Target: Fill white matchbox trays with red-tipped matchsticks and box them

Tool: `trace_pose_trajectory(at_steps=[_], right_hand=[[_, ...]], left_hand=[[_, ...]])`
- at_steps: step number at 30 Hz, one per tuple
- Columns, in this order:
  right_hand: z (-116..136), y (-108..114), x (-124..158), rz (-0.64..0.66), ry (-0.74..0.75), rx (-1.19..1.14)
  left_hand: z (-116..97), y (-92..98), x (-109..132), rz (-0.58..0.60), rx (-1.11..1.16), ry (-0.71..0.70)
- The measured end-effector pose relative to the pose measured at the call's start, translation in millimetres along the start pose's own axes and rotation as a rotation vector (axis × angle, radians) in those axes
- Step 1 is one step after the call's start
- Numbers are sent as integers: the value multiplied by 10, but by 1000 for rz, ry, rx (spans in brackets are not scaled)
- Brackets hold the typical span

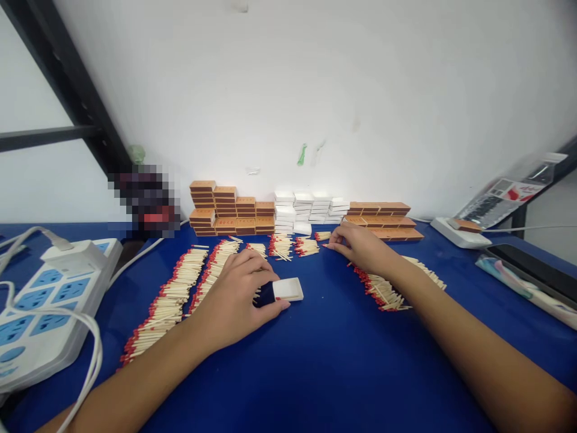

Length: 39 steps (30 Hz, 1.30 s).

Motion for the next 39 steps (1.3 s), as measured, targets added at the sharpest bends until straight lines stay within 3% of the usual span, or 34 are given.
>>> trace_pose_trajectory(at_steps=[6,16,20,25,29,39], right_hand=[[-34,-14,15,70,-94,-14],[37,55,67,72,-83,-5],[291,124,129,94,-54,-150],[865,110,326,218,50,-428],[1228,43,494,246,146,-444],[1386,-61,571,204,291,-391]], left_hand=[[10,10,-11,-6,-14,-15],[6,16,-12,-6,-32,-19],[23,17,-17,-5,-31,-7],[63,20,-13,-14,-51,20],[59,37,-17,-23,-51,2],[6,63,-40,-36,-31,-44]])
Point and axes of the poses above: each hand's wrist, its own x-axis away from the middle knuckle, its own y-axis out of the back of the hand, z = x × y, the point moved 6 cm from there along -x, towards the middle knuckle, and after that the axes turned 8 degrees about -y, right-handed, at the moved point
